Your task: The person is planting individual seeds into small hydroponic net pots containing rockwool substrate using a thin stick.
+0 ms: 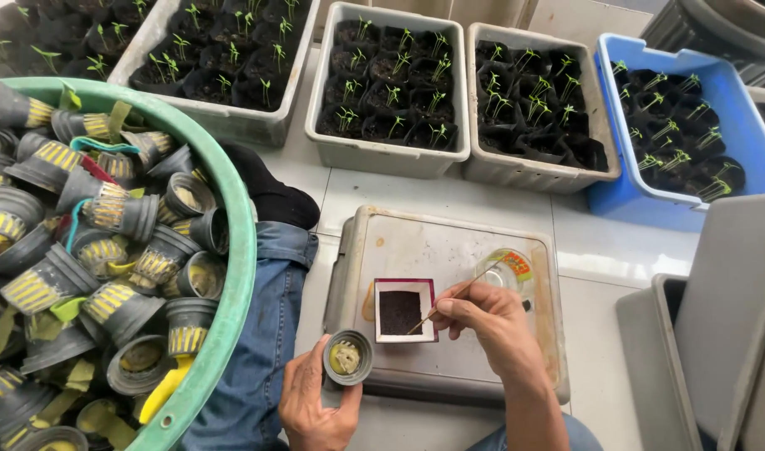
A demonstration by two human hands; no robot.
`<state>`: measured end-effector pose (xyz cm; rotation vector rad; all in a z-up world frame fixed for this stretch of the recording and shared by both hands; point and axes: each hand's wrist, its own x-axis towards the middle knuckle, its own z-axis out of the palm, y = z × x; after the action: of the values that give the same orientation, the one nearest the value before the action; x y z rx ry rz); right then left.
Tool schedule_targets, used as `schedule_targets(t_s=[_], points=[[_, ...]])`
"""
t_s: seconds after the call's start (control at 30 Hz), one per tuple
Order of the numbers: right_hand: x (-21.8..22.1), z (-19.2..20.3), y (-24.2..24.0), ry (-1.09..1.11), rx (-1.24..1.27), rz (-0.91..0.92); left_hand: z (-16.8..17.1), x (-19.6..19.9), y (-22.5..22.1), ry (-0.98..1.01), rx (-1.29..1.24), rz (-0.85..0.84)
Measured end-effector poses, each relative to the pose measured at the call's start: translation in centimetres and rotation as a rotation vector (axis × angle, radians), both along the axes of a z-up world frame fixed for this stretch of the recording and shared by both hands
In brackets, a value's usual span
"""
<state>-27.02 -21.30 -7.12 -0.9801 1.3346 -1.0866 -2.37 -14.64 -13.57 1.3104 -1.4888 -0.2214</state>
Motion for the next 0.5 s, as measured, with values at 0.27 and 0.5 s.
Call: schedule_targets(t_s=[0.27, 0.5], points=[[-0.8, 0.6, 0.7, -0.207, 0.001, -0.021, -0.8, 0.4, 0.2, -0.040, 0.037, -0.057], [0.6, 0.8, 0.7, 0.181, -0.069, -0.023, -0.8, 0.5, 0.2, -0.008, 0.066, -0.069]])
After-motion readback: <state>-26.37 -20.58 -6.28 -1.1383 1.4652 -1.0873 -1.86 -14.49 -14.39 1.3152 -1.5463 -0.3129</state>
